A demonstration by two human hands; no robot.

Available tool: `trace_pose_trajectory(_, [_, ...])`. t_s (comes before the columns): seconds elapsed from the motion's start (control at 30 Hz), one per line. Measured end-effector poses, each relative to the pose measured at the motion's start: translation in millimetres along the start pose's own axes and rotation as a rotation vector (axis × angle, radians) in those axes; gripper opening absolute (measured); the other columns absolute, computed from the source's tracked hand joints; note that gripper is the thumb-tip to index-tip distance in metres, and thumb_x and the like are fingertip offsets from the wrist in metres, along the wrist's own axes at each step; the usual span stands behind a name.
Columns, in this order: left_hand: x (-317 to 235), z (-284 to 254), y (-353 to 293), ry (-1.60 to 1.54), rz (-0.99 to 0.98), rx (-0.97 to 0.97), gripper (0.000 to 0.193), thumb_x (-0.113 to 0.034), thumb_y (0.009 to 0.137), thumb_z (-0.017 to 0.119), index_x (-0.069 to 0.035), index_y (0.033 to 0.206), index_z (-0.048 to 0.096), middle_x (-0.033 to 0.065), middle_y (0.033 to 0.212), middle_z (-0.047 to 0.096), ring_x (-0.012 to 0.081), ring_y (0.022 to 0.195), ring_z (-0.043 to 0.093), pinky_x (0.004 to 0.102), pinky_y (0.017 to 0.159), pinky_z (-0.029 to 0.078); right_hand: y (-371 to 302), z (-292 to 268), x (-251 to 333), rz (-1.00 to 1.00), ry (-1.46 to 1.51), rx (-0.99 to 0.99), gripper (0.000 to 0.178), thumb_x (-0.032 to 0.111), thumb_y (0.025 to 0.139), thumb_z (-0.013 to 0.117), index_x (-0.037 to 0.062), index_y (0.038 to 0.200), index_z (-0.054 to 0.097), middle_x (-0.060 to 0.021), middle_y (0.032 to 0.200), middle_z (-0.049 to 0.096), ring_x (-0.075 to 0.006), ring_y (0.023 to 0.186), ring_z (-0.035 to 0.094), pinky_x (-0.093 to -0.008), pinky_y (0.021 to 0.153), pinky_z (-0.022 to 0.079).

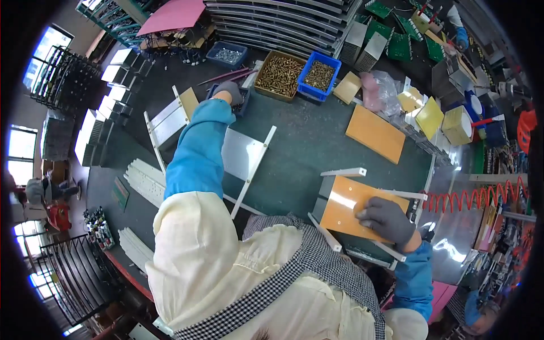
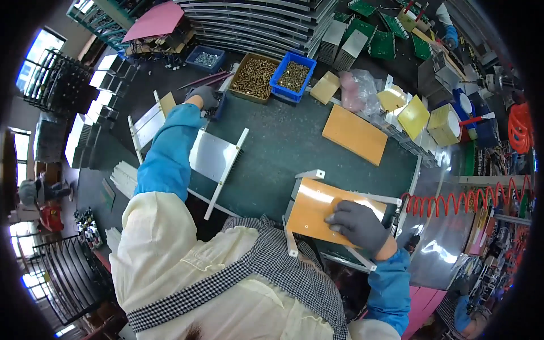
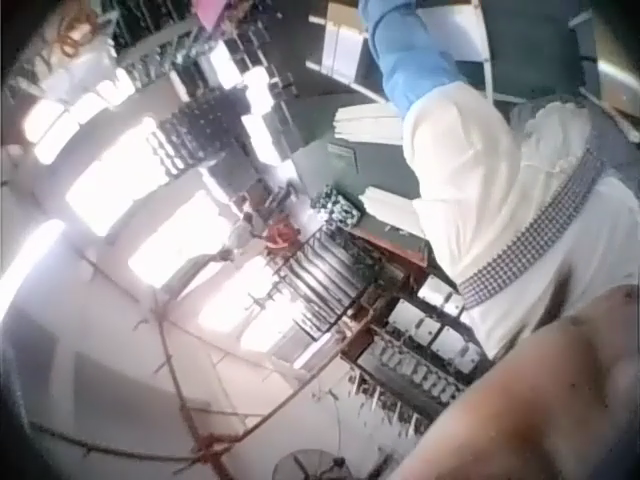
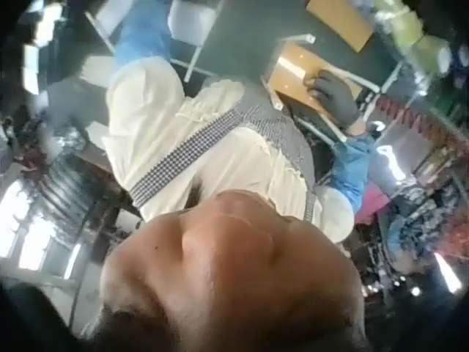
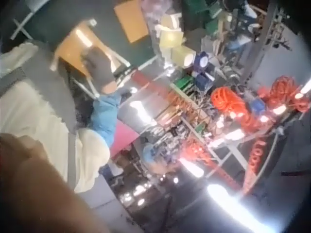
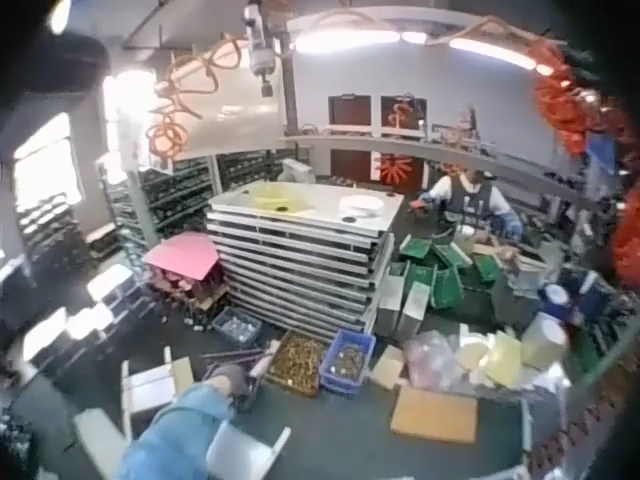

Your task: Assemble metal and plastic components using a power screwdriver on a workshop bench.

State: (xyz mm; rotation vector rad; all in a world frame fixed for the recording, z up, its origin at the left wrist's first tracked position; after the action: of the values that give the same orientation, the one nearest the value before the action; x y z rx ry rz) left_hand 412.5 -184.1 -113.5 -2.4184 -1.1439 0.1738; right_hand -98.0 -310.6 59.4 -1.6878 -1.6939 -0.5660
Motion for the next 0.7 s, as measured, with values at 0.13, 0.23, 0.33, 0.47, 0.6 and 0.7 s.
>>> trace_pose_trajectory(0.13, [2.6, 19.6, 19.8, 0.000, -0.041, 0.040, 0.050, -0.038, 0.077, 0.073, -0.007, 0.116, 0.070, 0.0192, 0.119, 0.067, 0.0326, 0.110, 0.065, 0.0394, 0.094, 0.052, 4.4, -5.4, 1.6, -0.008, 0.007, -0.025, 0.020, 0.010, 0.075, 0.076, 0.0080, 0.094, 0.070, -0.0094, 0.087, 0.058, -0.0293, 0.078, 0.062, -0.0377, 0.067, 0.050])
trace_pose_trajectory(0.23, [19.8, 28.2, 23.4, -0.108, 0.041, -0.037, 0.044, -0.036, 0.077, 0.073, -0.010, 0.113, 0.072, 0.0173, 0.117, 0.068, 0.0320, 0.108, 0.066, 0.0405, 0.092, 0.052, 8.5, -8.5, 6.3, -0.019, -0.001, -0.023, 0.019, 0.009, 0.075, 0.076, 0.0077, 0.093, 0.070, -0.0092, 0.086, 0.058, -0.0284, 0.078, 0.061, -0.0373, 0.067, 0.050])
trace_pose_trajectory(0.33, [11.6, 8.3, 6.0, -0.201, 0.088, -0.139, 0.032, -0.023, 0.077, 0.075, -0.011, 0.107, 0.074, 0.0140, 0.104, 0.072, 0.0331, 0.093, 0.068, 0.0395, 0.087, 0.053, 7.6, -6.1, 0.0, 0.005, 0.023, -0.031, 0.018, 0.008, 0.075, 0.075, 0.0074, 0.093, 0.070, -0.0088, 0.086, 0.058, -0.0278, 0.078, 0.062, -0.0368, 0.067, 0.050])
trace_pose_trajectory(0.47, [39.0, -1.2, -5.1, -0.242, 0.066, -0.267, 0.028, -0.017, 0.082, 0.073, -0.008, 0.108, 0.073, 0.0133, 0.100, 0.073, 0.0273, 0.089, 0.070, 0.0360, 0.082, 0.055, 8.9, -5.7, 6.7, -0.018, 0.003, -0.041, 0.018, 0.007, 0.075, 0.075, 0.0076, 0.092, 0.070, -0.0083, 0.086, 0.058, -0.0275, 0.078, 0.062, -0.0365, 0.067, 0.050])
trace_pose_trajectory(0.6, [59.7, 21.6, -26.8, -1.387, -0.085, -0.080, 0.021, -0.003, 0.093, 0.061, 0.003, 0.111, 0.068, 0.0098, 0.103, 0.067, 0.0162, 0.098, 0.064, 0.0251, 0.081, 0.056, 6.7, -3.3, 5.1, -0.017, -0.038, -0.032, 0.018, 0.006, 0.075, 0.075, 0.0073, 0.092, 0.070, -0.0082, 0.086, 0.058, -0.0275, 0.078, 0.062, -0.0363, 0.067, 0.050])
trace_pose_trajectory(0.7, [62.0, 37.2, -35.6, -2.093, 0.018, -0.008, 0.029, -0.002, 0.094, 0.060, 0.004, 0.122, 0.060, 0.0133, 0.113, 0.063, 0.0190, 0.104, 0.062, 0.0255, 0.084, 0.057, 5.4, -2.5, 5.2, -0.030, -0.041, -0.029, 0.018, 0.006, 0.074, 0.075, 0.0070, 0.092, 0.070, -0.0082, 0.086, 0.058, -0.0276, 0.078, 0.062, -0.0365, 0.068, 0.050])
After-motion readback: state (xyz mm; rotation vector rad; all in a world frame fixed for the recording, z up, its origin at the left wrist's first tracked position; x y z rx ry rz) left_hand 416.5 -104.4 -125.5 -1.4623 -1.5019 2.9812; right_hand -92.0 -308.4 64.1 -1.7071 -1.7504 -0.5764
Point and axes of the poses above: each hand's wrist, its own y-axis towards the middle knuckle, its own z-axis out of the palm, x = y × z, the point moved 10 cm from there along y, towards the middle knuckle
